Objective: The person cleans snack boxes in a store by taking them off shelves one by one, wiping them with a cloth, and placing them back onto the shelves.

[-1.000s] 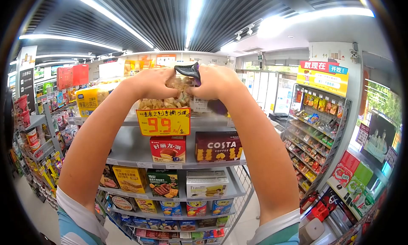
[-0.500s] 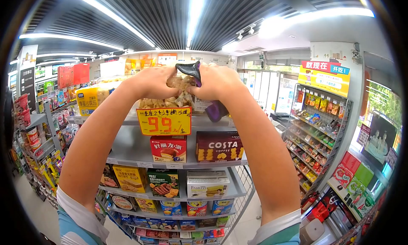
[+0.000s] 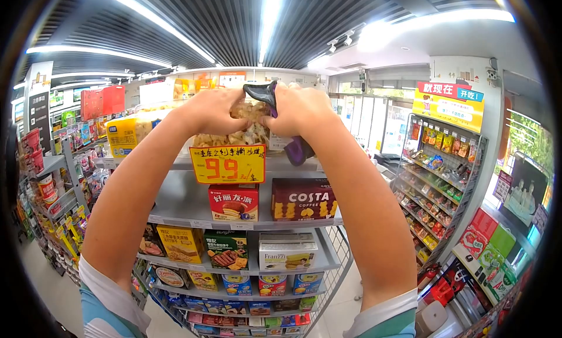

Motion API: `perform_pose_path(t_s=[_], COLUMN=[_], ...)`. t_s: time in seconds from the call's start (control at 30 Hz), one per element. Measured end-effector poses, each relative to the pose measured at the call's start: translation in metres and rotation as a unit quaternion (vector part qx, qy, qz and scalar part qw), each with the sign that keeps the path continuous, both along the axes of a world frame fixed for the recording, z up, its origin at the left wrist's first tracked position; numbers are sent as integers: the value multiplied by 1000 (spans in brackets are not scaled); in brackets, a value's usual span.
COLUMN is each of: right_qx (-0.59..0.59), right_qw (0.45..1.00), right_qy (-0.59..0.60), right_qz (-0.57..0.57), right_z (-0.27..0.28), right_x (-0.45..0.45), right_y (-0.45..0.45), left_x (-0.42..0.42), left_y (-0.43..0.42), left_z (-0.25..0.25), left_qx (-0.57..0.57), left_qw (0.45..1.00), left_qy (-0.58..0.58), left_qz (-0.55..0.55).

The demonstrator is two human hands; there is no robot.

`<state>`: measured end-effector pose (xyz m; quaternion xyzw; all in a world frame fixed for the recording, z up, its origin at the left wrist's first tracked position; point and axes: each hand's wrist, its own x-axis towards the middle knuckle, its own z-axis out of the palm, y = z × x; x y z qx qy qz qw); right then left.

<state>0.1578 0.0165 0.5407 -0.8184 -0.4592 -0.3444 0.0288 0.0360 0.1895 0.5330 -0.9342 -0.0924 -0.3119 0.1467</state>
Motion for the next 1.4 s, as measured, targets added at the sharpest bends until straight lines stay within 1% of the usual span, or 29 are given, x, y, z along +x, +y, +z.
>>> perform_pose_path(t_s=[0.23,0.3,0.33,0.4,0.53,0.6,0.63,0.67,0.73,0.77,0.8,0.87,0.9,0.93,0.97,1.0,1.03,1.07,1.1,1.13,1.17,1.2,1.23,1.27,1.3,1.33,1.37,1.4], right_qx=[5,-15,-14,-5,3,56,71,72,122,161,161,254,297,333,388,516,562,544,465,305,321,357,363,357,344,333,325,317], right_qw=[1000,1000,1000,999,998,992,991,991,986,979,979,946,921,891,870,724,695,756,850,940,915,821,745,690,659,642,625,612], right_qy=[12,4,5,-27,-40,-71,-71,-74,-81,-81,-80,-97,-116,-133,-88,95,129,115,67,-30,179,416,542,618,658,680,700,715], right_qz=[4,5,5,39,42,91,91,91,75,94,94,177,226,278,291,448,430,346,240,151,165,160,137,123,121,119,118,119], right_z=[1,2,1,-2,-4,-6,-4,-2,1,0,-2,-13,-27,-47,-79,-136,-193,-269,-345,-426,-472,-497,-512,-520,-523,-524,-525,-524], right_x=[-4,-3,1,10,12,26,25,25,25,21,18,12,0,-11,-11,-5,-5,-7,-12,-20,-42,-68,-89,-103,-113,-122,-128,-132], right_y=[-3,-3,-2,-1,-18,-27,-34,-42,-56,-63,-72,-95,-114,-135,-153,-160,-181,-201,-221,-239,-234,-217,-205,-194,-185,-179,-173,-170], left_x=[-3,-2,-1,-1,-3,-10,-12,-12,-9,-14,-13,-10,-16,-32,-60,-86,-101,-126,-154,-169,-180,-184,-174,-159,-158,-159,-159,-163], left_y=[-4,-4,-2,1,-4,-14,-18,-16,-7,-15,-13,-3,-14,-35,-58,-80,-92,-109,-128,-129,-137,-144,-139,-134,-133,-131,-133,-138], left_z=[3,2,0,-1,3,3,6,5,1,4,3,-6,-16,-29,-45,-67,-103,-147,-180,-231,-285,-330,-362,-394,-425,-453,-468,-480], left_qx=[-3,-8,-7,17,32,-4,-15,-13,49,29,29,114,128,138,134,130,142,160,87,88,-12,-114,-201,-287,-299,-366,-428,-432], left_qw=[1000,1000,1000,1000,999,999,998,998,999,999,999,992,984,972,967,960,923,926,935,923,925,907,900,887,887,881,869,868], left_qy=[13,12,12,-2,16,26,52,49,18,40,41,-55,-111,-169,-157,-140,-176,-173,-103,-46,41,132,121,108,109,94,78,74], left_qz=[5,11,11,5,25,22,43,42,-4,20,20,0,-49,-92,-147,-204,-312,-295,-328,-371,-378,-384,-368,-345,-336,-284,-234,-233])
